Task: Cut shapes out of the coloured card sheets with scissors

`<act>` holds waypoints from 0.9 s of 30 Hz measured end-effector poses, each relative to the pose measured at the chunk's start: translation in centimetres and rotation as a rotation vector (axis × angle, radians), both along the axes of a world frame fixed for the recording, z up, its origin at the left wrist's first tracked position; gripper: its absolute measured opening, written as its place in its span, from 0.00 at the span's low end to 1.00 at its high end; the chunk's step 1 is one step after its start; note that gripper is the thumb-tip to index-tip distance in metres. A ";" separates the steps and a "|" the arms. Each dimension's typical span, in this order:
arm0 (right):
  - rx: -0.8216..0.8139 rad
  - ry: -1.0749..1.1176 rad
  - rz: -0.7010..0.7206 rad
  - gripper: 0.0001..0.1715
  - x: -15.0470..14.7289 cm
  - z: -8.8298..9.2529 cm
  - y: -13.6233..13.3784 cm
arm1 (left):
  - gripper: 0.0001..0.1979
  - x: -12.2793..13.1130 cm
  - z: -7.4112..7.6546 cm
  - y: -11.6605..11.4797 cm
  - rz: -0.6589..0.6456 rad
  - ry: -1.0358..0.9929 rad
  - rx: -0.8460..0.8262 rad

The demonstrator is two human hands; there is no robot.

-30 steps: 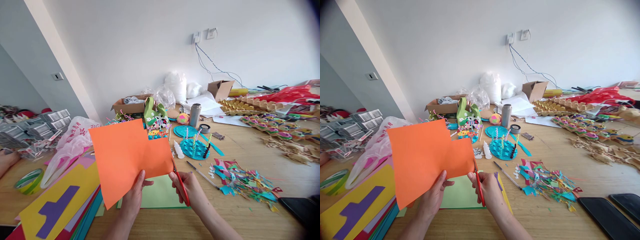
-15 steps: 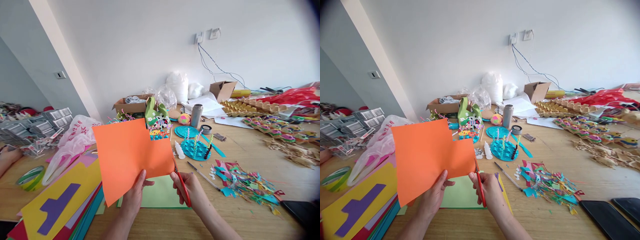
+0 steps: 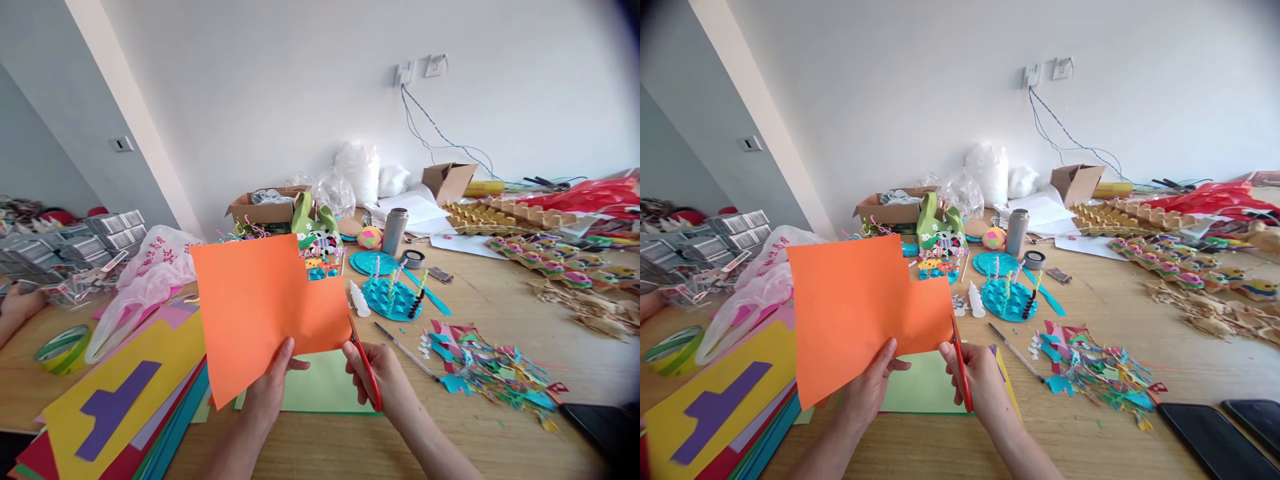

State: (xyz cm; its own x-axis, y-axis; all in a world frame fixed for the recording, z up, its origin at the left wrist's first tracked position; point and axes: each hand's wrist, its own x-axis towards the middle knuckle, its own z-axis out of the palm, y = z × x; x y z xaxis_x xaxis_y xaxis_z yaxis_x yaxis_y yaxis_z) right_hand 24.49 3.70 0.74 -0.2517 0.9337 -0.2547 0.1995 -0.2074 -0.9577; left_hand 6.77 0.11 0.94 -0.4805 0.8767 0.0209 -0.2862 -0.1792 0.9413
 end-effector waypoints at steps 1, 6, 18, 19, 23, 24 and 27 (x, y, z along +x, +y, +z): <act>-0.006 0.000 -0.003 0.33 0.0 0.0 0.0 | 0.29 0.0 0.0 0.0 0.000 -0.006 0.000; -0.043 -0.008 -0.030 0.34 -0.3 0.5 -0.1 | 0.30 0.0 0.0 0.1 -0.015 -0.036 -0.001; 0.000 -0.023 0.005 0.34 0.0 0.6 0.0 | 0.28 -0.3 -0.1 -0.1 -0.058 -0.029 0.000; 0.000 -0.024 0.005 0.34 0.0 0.7 0.0 | 0.27 -0.3 -0.2 0.0 -0.054 -0.028 -0.001; 0.004 -0.054 -0.001 0.34 0.0 1.2 -0.2 | 0.28 -0.5 -0.5 0.1 -0.030 -0.027 0.004; 0.002 -0.059 -0.002 0.34 0.0 1.3 -0.2 | 0.28 -0.5 -0.6 0.1 -0.032 -0.029 0.005; -0.011 -0.062 -0.006 0.34 0.0 1.5 -0.2 | 0.31 -0.4 -0.4 0.0 -0.044 -0.039 0.004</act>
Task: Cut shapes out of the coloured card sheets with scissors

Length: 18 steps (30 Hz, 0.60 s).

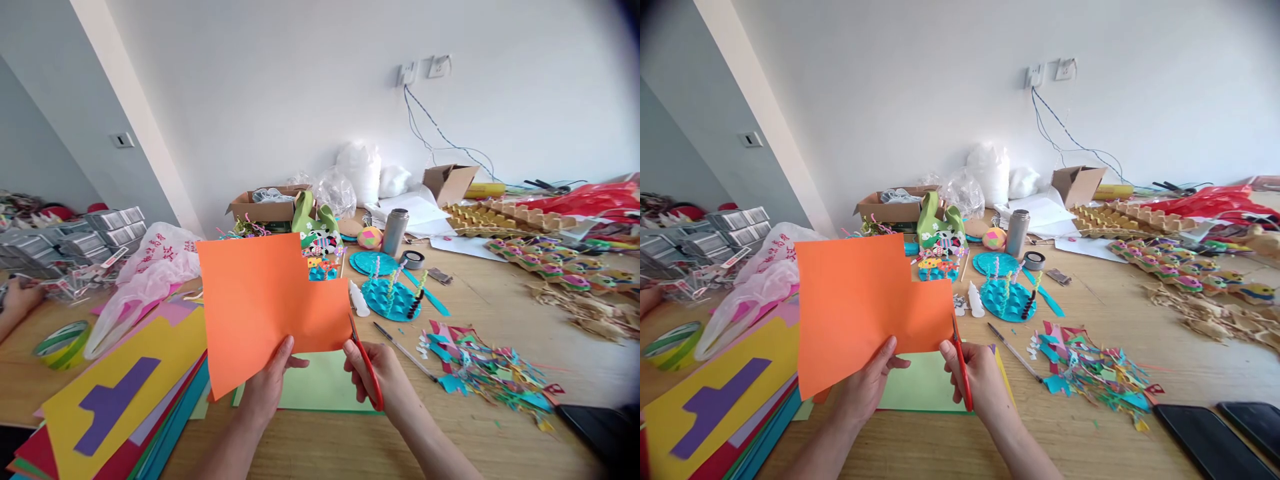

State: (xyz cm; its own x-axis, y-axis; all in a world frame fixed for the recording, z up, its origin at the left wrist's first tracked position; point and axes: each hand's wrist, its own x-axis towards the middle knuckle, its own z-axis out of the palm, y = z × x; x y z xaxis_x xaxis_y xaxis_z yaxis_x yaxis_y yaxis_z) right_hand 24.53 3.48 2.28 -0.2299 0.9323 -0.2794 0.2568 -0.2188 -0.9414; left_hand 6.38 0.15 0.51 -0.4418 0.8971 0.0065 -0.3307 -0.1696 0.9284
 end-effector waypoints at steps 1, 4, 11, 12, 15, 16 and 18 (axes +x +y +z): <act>-0.003 0.002 0.000 0.34 0.0 0.0 0.0 | 0.32 0.1 0.1 0.0 -0.003 -0.002 -0.001; -0.003 0.006 -0.006 0.34 0.0 0.0 0.0 | 0.33 0.3 0.4 -0.1 -0.013 -0.003 -0.003; -0.025 0.027 -0.025 0.32 0.0 -0.1 0.0 | 0.32 0.4 0.7 -0.1 -0.017 -0.007 0.001; -0.032 0.027 -0.030 0.32 0.0 -0.1 0.0 | 0.32 0.4 0.7 -0.1 -0.015 -0.011 -0.001; -0.047 0.025 -0.040 0.32 0.0 -0.1 0.0 | 0.32 0.4 0.8 -0.1 -0.013 -0.023 -0.013; -0.046 0.022 -0.040 0.32 0.0 -0.1 0.0 | 0.31 0.4 0.8 -0.1 -0.017 -0.023 -0.015; -0.033 0.019 -0.033 0.32 0.0 0.0 0.0 | 0.31 0.4 0.9 -0.2 -0.025 -0.018 -0.013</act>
